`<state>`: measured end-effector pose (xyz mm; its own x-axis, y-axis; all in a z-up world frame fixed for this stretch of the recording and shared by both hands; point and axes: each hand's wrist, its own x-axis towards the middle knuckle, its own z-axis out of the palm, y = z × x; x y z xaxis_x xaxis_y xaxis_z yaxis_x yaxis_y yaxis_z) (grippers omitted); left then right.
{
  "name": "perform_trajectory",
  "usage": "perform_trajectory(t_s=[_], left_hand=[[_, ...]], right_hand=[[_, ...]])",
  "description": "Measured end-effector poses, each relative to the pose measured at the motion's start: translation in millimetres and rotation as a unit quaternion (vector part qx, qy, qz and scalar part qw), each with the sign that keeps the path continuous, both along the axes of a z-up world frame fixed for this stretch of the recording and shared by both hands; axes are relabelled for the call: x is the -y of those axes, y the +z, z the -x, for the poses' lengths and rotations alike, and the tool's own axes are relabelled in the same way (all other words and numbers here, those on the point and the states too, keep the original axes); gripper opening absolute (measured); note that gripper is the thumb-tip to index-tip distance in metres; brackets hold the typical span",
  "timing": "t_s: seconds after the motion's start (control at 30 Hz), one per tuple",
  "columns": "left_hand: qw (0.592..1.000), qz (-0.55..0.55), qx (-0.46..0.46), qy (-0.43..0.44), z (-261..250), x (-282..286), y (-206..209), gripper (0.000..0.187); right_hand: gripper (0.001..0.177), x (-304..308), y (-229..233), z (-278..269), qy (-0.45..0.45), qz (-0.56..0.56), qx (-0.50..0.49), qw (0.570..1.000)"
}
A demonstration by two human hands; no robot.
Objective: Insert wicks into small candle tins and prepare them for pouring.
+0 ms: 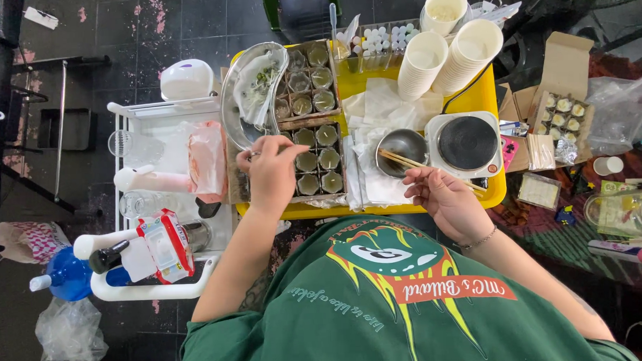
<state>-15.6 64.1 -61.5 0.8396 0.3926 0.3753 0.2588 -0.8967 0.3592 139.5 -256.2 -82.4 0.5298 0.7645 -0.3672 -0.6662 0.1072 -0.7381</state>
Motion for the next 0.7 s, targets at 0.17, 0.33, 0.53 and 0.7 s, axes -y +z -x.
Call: perform_trajectory(t_s=[0.17, 0.33, 0.53, 0.7], left_hand=[[0.995, -0.016, 0.014, 0.097, -10, -55, 14, 0.022], [0.990, 0.023, 0.044, 0.132, -34, -118, -26, 0.015], [0.992, -0.045, 0.007, 0.119, -70, -163, -56, 0.010], [0.993, -0.051, -0.041, 0.095, -89, -177, -68, 0.015]], right_hand=[[0.038, -8, -2, 2, -0.010, 0.008, -0.001, 1.000], [0.035, -21, 3, 9, -0.031, 0.030, -0.006, 0.999], [0.032, -37, 5, 22, -0.079, 0.049, -0.009, 0.996], [0.031, -46, -5, 34, -0.101, 0.057, -0.017, 0.993]])
